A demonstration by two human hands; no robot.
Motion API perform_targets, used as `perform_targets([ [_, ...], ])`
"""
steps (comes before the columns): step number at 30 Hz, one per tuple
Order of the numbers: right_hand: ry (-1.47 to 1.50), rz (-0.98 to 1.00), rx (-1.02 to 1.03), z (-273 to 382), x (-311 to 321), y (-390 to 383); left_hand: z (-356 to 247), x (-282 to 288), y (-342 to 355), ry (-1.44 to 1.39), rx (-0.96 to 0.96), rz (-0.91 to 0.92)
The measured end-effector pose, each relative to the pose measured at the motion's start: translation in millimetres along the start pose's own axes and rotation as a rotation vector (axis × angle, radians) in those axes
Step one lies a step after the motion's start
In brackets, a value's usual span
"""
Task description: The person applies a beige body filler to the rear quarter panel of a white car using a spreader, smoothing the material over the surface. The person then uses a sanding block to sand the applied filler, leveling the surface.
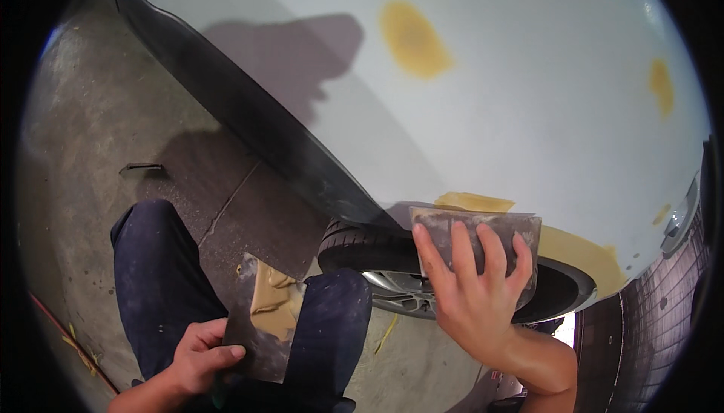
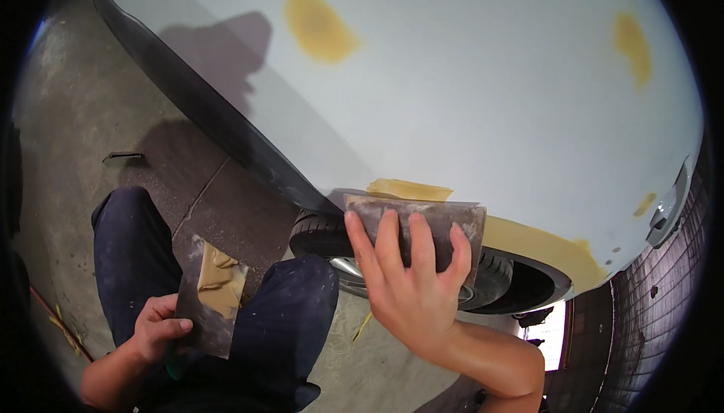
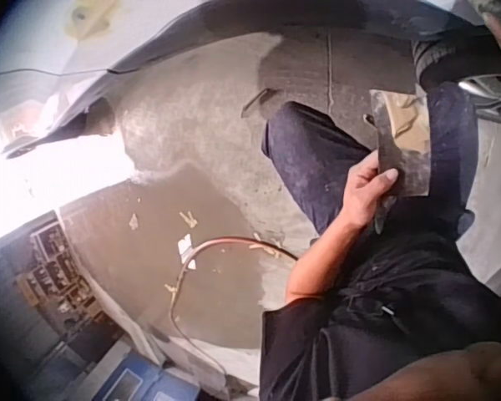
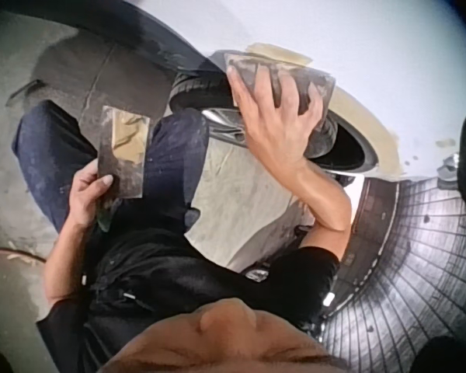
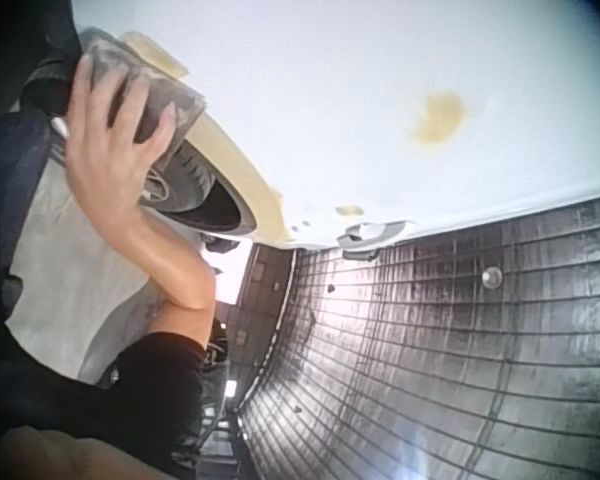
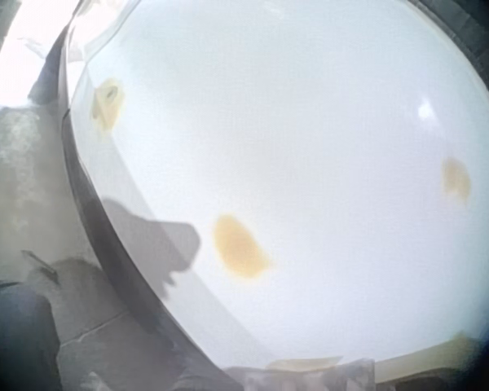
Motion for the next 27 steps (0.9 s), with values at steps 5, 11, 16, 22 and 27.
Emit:
perform_targets([
  [5, -0.003, -0.026, -0.031, 9, -18, -13, 4, -1, -1, -0.024, 0.015, -0.019],
  [11, -0.011, 0.022, 0.008, 11, -30, -40, 6, 1, -1, 0.016, 0.038, -0.019],
  [16, -0.017, 0.171, 0.043, -6, -9, -46, 7, 2, 0, 0.036, 0.037, -0.016],
  [22, 0.017, 0.059, -0.004, -26, 31, -21, 15, 3, 3, 0.023, 0.053, -0.008],
  [27, -0.031, -0.044, -0.041, -18, 20, 7, 16, 4, 4, -0.023, 0.024, 0.010],
])
Point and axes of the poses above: each hand's wrist, its own y-axis towards the middle knuckle, its own x-axis out of the back of the hand, z = x × y, the point moved 2 cm from there along y, towards the middle knuckle, and after that the axes turned 11 degrees about -x, right-handed, at the moved point
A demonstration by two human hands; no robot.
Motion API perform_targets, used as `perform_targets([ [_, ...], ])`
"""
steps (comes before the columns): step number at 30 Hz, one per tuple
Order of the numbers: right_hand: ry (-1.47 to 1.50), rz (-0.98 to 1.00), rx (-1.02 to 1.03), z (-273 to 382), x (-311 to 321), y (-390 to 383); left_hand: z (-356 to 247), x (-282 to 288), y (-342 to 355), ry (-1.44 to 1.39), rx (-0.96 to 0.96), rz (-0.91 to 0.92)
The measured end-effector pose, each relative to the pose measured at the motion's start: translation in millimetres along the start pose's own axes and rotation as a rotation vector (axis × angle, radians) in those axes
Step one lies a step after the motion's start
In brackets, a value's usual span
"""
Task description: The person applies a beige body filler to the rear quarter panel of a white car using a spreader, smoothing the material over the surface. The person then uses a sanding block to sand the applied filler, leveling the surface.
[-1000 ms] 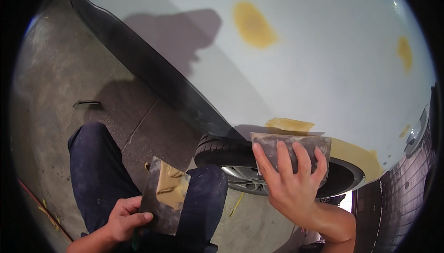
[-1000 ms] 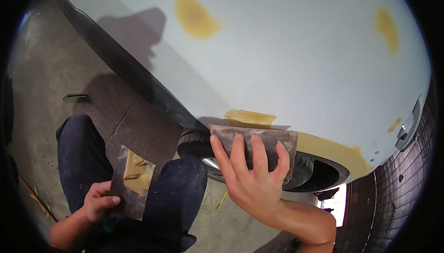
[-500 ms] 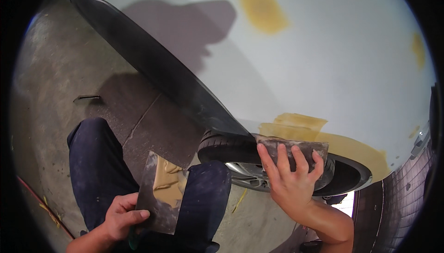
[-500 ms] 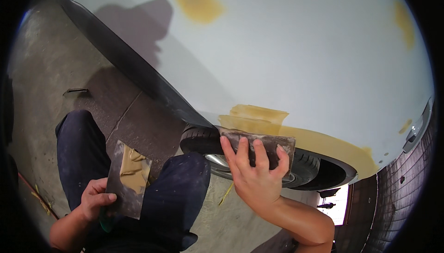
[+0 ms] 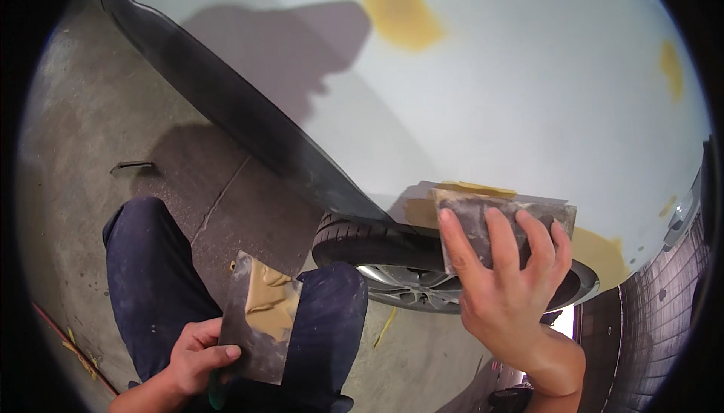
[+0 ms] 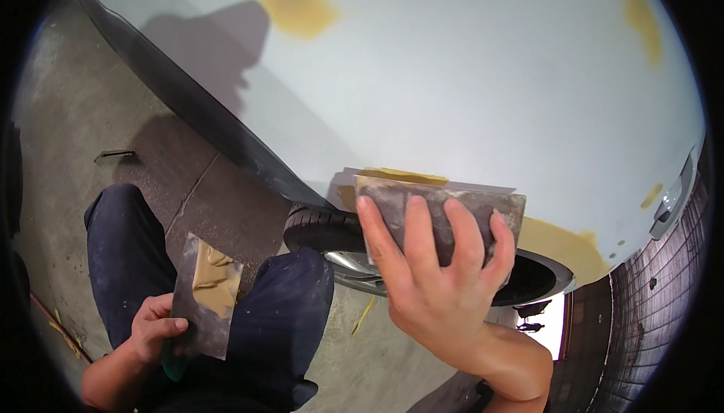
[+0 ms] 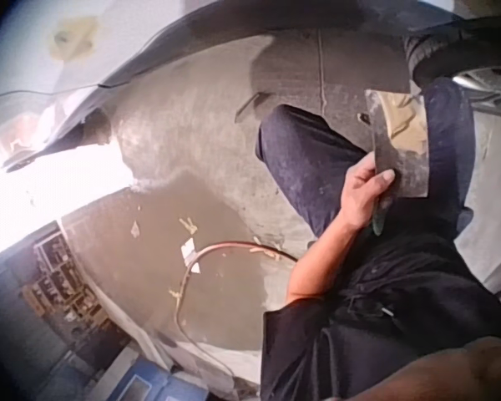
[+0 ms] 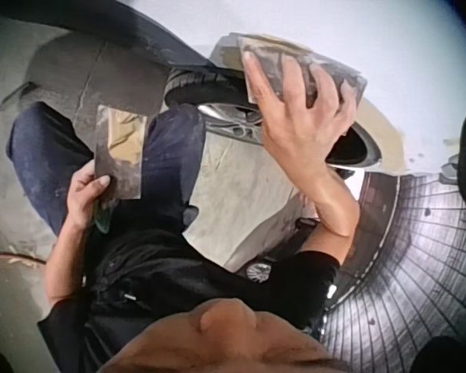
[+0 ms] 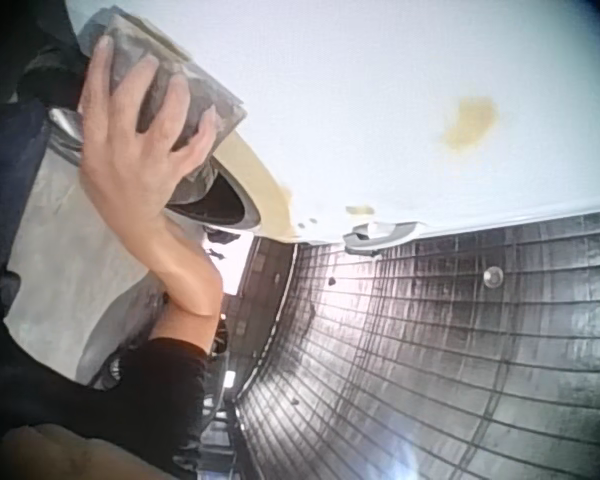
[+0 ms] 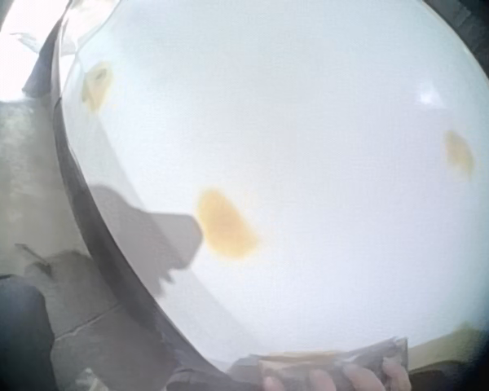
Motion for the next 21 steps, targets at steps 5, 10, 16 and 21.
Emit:
perform_targets([
  [5, 0.003, -0.048, -0.048, 14, -17, 7, -1, 1, -2, 0.019, -0.002, -0.046],
  [10, 0.027, -0.052, -0.042, 24, -27, -10, -2, 1, -3, 0.040, 0.023, -0.054],
  [16, 0.012, 0.005, 0.007, 32, -40, -40, -4, 0, -3, 0.047, 0.001, -0.022],
  [21, -0.013, 0.078, 0.071, 25, -34, -49, -4, 0, -4, 0.050, 0.023, -0.034],
])
Point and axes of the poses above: each hand's wrist, its own y-axis towards the middle knuckle, its own x-axis out of the back of the hand, z = x × y, the point moved 2 cm from there along y, towards the middle knuckle, and after that the axes turned 11 degrees about -x, right-handed, at the moved point
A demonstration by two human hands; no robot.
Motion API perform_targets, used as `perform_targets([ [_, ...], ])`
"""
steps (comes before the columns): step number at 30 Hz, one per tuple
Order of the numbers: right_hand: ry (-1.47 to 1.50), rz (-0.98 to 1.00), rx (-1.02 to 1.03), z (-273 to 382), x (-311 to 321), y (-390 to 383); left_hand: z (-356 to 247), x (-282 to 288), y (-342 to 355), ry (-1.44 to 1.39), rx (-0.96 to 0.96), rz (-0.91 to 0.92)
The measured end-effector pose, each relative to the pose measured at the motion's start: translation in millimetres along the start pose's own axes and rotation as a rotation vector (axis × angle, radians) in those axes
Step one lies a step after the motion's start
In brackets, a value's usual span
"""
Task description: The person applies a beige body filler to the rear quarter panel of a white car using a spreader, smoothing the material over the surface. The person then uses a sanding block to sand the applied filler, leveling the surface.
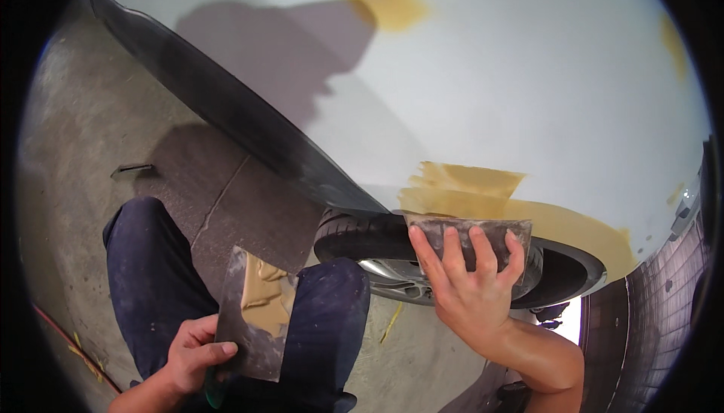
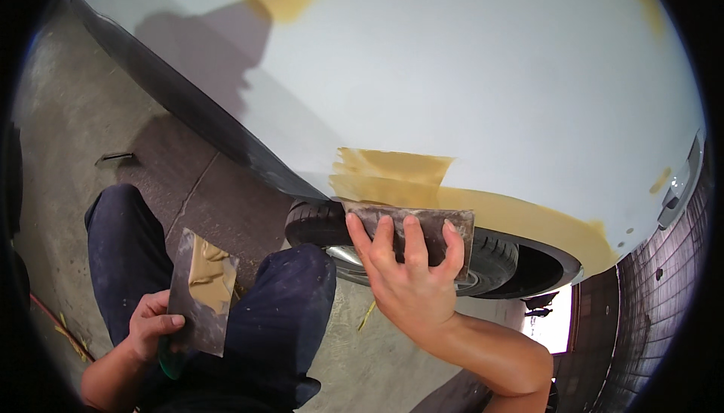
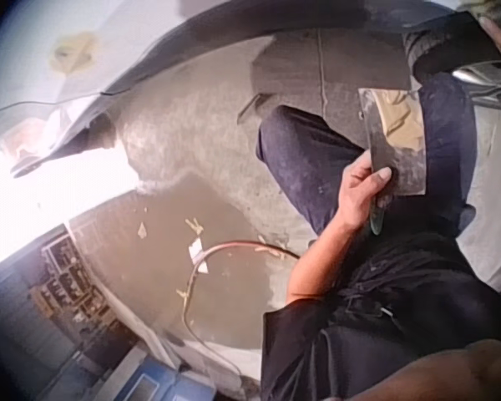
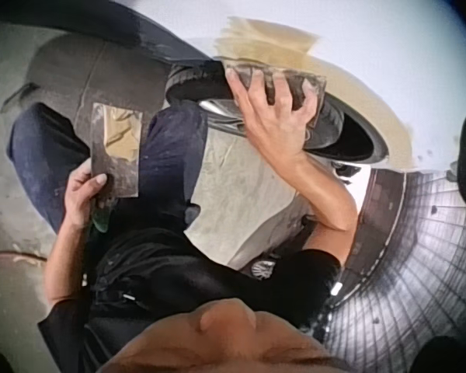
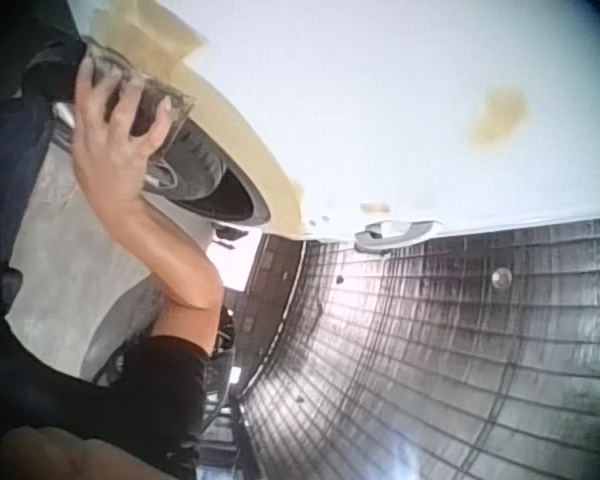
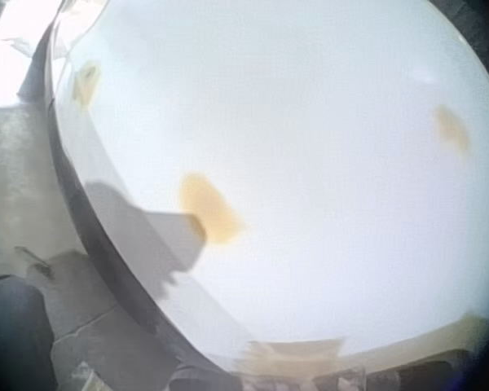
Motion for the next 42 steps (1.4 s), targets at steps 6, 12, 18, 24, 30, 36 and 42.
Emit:
perform_targets([
  [6, 0.066, 0.128, -0.071, -36, 55, 14, -4, 3, 0, -0.021, 0.038, 0.019],
  [12, -0.027, -0.058, -0.127, -54, 61, 48, -6, 4, 4, -0.017, 0.036, 0.057],
  [18, 0.033, -0.079, -0.163, -38, 50, 64, -4, 8, 4, 0.003, 0.015, 0.004],
  [24, 0.076, -0.146, -0.165, -21, 45, 59, 1, 9, 3, 0.053, -0.024, -0.015],
  [30, 0.072, -0.167, -0.159, -5, 28, 40, 2, 9, -1, 0.028, -0.027, -0.025],
  [36, 0.063, -0.113, -0.104, 2, 8, 11, 0, 8, -3, 0.020, -0.005, -0.032],
  [42, 0.050, -0.058, -0.048, -6, 0, -8, 2, 7, -3, 0.048, -0.003, -0.033],
])
Point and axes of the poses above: each hand's wrist, its own y-axis towards the middle knuckle, its own x-axis out of the back of the hand, z = x × y, the point moved 2 cm from there along y, towards the middle knuckle, and after that the axes turned 11 degrees about -x, right-handed, at the moved point
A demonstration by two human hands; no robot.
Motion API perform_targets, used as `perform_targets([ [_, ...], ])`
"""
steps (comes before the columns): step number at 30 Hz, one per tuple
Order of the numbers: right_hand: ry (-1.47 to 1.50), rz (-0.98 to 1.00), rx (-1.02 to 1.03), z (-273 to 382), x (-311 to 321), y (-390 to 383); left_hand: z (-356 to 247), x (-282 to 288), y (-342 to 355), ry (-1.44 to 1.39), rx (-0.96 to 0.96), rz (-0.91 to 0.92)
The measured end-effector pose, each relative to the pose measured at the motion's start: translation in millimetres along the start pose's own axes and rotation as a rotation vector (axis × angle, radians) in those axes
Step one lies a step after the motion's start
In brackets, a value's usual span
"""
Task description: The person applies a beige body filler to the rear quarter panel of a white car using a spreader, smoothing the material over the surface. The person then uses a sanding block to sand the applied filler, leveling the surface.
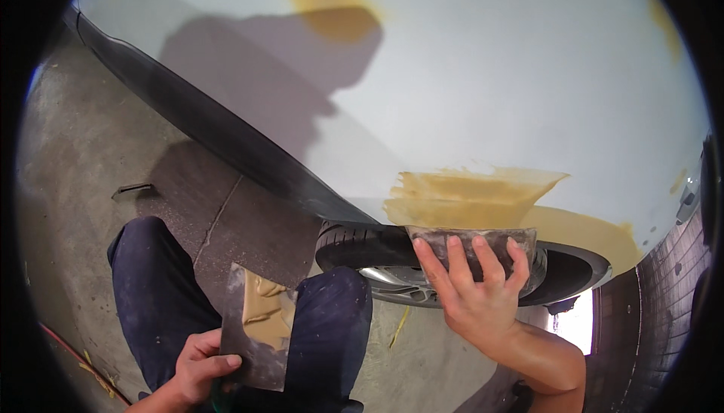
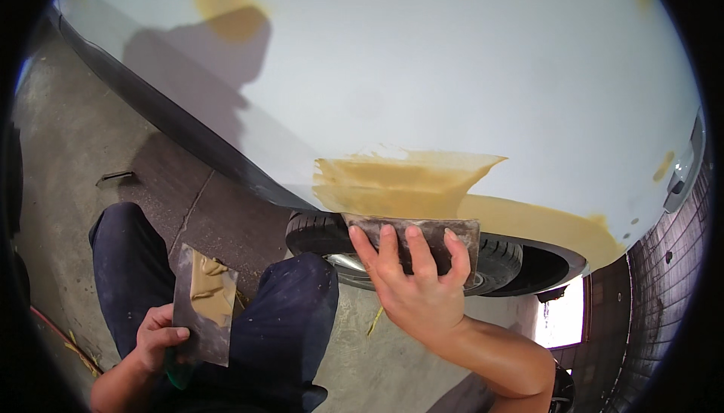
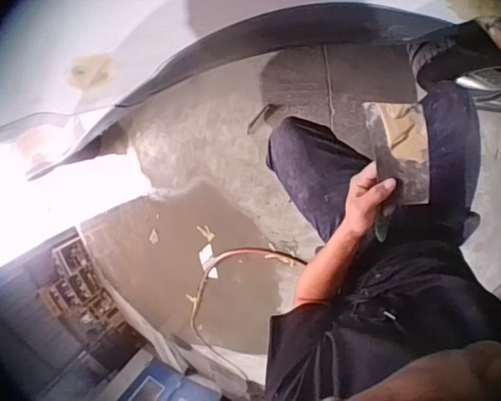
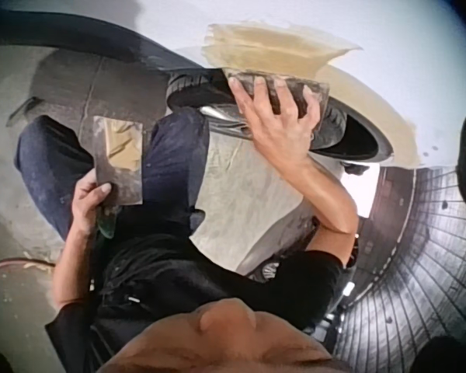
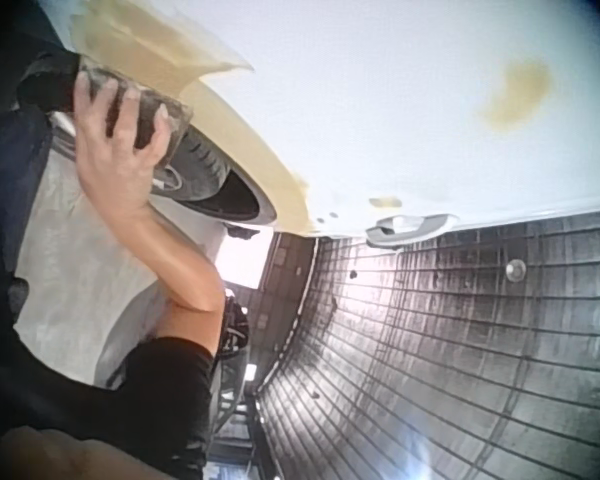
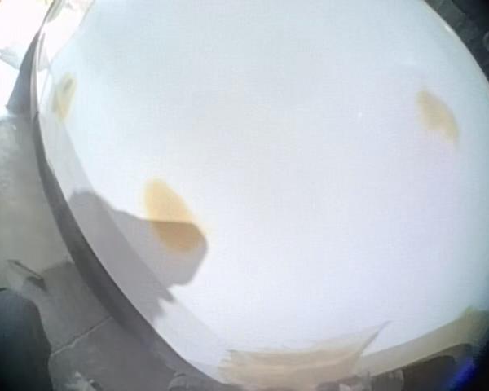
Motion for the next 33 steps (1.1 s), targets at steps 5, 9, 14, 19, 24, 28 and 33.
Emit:
perform_targets([
  [5, 0.025, 0.138, -0.022, -13, 29, -3, -10, -10, 0, 0.009, -0.022, 0.062],
  [9, 0.391, 0.162, -0.102, -28, 74, -14, -30, -36, -6, 0.104, -0.080, 0.086],
  [14, 1.391, -0.048, -0.707, -6, 73, -38, -59, -82, 0, 0.451, -0.557, 0.360],
  [19, 1.837, -0.212, -0.975, 41, 66, -41, -74, -102, 2, 0.641, -0.497, 0.390],
  [24, 1.352, -0.203, -0.458, 46, 74, -24, -75, -110, 5, 0.650, -0.497, 0.390],
  [28, 1.220, -0.190, -0.384, 43, 71, -20, -69, -112, 5, 0.661, -0.507, 0.414],
  [33, 1.224, -0.240, -0.418, 47, 65, -24, -62, -114, 2, 0.680, -0.497, 0.453],
])
Point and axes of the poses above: each hand's wrist, its own y-axis towards the middle knuckle, its own x-axis out of the back of the hand, z = x × y, the point moved 2 cm from there along y, towards the middle knuckle, and after that the axes turned 11 degrees about -x, right-handed, at the moved point
